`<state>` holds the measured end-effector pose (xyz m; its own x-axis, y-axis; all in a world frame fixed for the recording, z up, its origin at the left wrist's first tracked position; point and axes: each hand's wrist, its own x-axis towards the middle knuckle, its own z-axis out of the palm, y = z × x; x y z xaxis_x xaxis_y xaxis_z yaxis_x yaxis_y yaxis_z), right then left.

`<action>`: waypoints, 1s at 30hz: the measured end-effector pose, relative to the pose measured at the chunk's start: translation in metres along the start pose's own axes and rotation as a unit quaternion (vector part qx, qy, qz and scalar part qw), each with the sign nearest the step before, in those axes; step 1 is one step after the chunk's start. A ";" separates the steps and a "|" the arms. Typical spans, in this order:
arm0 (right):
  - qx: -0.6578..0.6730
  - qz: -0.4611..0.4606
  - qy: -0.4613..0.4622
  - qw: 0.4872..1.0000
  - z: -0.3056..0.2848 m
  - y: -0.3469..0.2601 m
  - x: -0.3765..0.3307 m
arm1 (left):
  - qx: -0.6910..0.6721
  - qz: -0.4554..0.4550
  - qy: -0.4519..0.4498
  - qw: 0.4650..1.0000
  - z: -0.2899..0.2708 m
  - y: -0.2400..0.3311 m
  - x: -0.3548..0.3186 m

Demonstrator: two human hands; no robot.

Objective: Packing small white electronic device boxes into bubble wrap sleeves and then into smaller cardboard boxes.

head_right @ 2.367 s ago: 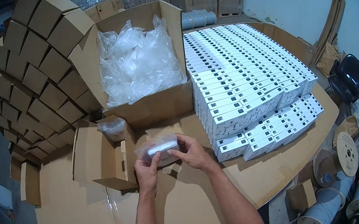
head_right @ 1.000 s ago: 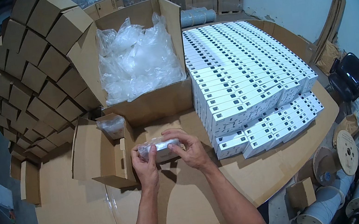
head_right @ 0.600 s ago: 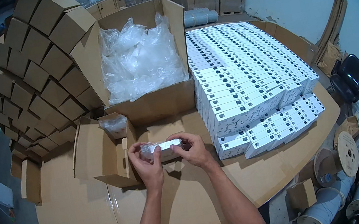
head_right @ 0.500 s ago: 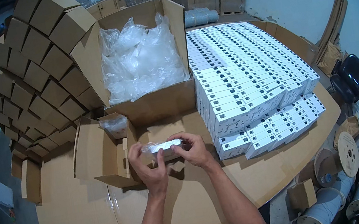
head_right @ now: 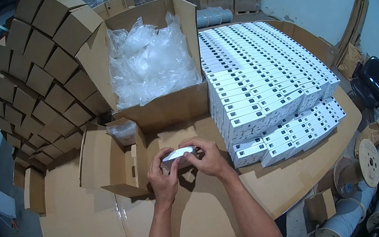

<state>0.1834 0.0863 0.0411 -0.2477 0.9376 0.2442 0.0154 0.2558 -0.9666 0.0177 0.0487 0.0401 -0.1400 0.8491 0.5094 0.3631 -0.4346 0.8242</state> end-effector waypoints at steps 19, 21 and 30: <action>-0.399 -0.069 -0.025 0.914 0.001 -0.048 0.014 | 0.106 -0.059 -0.058 0.991 0.001 -0.022 -0.036; -0.385 -0.121 0.035 0.914 0.001 -0.040 0.022 | 0.176 -0.027 -0.091 0.980 -0.003 -0.014 -0.054; -0.182 -0.230 0.071 0.953 0.068 -0.056 0.089 | 0.347 -0.020 -0.220 0.912 -0.051 0.044 -0.120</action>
<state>0.0951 0.1396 0.1119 -0.1765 0.7216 0.6695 0.2787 0.6890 -0.6691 0.0034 -0.0873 0.0278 0.1612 0.9645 0.2089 0.8821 -0.2358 0.4078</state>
